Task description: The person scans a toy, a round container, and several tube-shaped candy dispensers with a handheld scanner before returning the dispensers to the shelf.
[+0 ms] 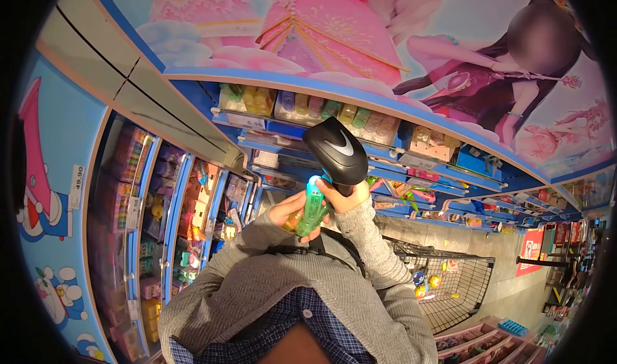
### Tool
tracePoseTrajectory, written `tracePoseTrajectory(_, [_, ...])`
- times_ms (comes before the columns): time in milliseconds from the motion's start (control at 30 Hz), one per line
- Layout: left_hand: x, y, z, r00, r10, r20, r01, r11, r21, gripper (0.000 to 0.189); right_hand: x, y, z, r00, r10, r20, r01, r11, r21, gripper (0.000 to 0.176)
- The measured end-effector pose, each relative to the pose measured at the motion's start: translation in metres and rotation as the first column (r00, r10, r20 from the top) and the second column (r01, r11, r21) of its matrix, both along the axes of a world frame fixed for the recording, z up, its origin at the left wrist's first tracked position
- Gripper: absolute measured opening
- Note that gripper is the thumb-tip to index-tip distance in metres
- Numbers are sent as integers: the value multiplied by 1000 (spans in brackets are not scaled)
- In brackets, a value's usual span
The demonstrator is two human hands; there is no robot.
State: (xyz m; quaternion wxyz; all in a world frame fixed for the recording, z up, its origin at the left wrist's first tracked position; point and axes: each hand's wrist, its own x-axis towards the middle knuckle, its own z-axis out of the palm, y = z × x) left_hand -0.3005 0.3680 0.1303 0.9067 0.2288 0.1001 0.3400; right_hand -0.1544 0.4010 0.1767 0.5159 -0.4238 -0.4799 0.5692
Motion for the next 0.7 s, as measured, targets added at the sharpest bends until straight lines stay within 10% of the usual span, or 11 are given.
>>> tracePoseTrajectory(200, [-6,3,1,947,316,-52,-306,942,137,37,21,-5,0,999,6,42,-4,1000,-31,30])
tracePoseTrajectory(333, [-13,5,0,882,446,-154,-421,891,168,41,43,-15,5,954,298,-28,-298,936,-189,37])
tracePoseTrajectory(700, [-13,8,-4,880,442,-173,-400,888,228,43,37,-23,-3,899,437,-32,-436,885,-161,38])
